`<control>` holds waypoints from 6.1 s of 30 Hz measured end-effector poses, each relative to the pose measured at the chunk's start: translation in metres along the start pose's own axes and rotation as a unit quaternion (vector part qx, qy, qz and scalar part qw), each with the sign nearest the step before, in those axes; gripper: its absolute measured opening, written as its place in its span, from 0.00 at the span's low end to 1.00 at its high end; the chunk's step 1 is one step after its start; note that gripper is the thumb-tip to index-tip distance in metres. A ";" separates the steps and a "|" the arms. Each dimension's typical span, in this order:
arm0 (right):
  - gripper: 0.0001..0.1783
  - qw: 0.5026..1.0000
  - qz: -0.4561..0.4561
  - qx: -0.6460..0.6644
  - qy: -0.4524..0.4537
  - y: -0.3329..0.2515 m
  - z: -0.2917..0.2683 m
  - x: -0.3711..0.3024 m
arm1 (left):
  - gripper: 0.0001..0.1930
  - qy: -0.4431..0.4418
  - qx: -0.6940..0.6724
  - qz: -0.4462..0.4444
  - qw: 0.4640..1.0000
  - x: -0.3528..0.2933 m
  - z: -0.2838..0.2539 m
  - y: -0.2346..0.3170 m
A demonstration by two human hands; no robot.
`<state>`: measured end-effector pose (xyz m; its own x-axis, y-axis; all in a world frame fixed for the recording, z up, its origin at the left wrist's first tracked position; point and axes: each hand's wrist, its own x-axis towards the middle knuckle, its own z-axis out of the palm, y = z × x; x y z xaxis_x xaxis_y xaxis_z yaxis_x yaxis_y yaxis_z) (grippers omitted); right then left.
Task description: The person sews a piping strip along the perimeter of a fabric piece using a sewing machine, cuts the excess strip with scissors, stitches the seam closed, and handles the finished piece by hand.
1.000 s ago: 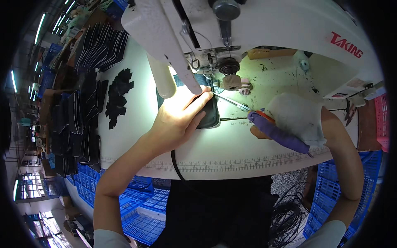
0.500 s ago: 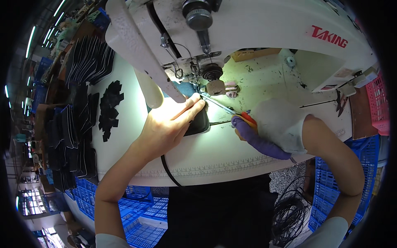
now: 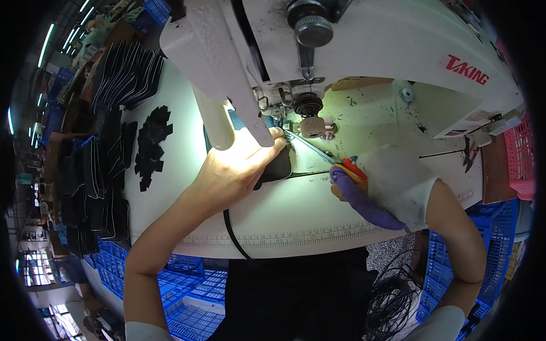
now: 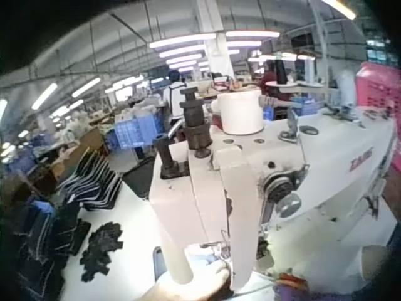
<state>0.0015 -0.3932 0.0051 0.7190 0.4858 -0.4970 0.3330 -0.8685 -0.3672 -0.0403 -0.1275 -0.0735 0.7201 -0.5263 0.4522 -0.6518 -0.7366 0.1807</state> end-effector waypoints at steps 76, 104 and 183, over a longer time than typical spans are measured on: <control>0.10 0.913 -0.363 -0.060 0.175 -0.026 0.099 -0.067 | 0.35 -0.071 -0.095 -0.221 0.968 -0.079 -0.042 0.050; 0.17 0.879 0.082 -0.108 0.456 0.195 0.066 -0.065 | 0.23 -0.056 -0.101 -0.174 0.978 -0.039 -0.015 0.010; 0.30 0.507 0.040 0.857 -0.081 -0.044 0.127 -0.030 | 0.07 -0.005 -0.354 -0.423 0.834 0.014 -0.028 0.025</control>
<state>-0.1124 -0.3568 -0.0631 0.5827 0.5773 -0.5720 -0.8127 0.4092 -0.4148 -0.0534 -0.1417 -0.0383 0.9933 0.0483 -0.1053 0.1159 -0.4121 0.9038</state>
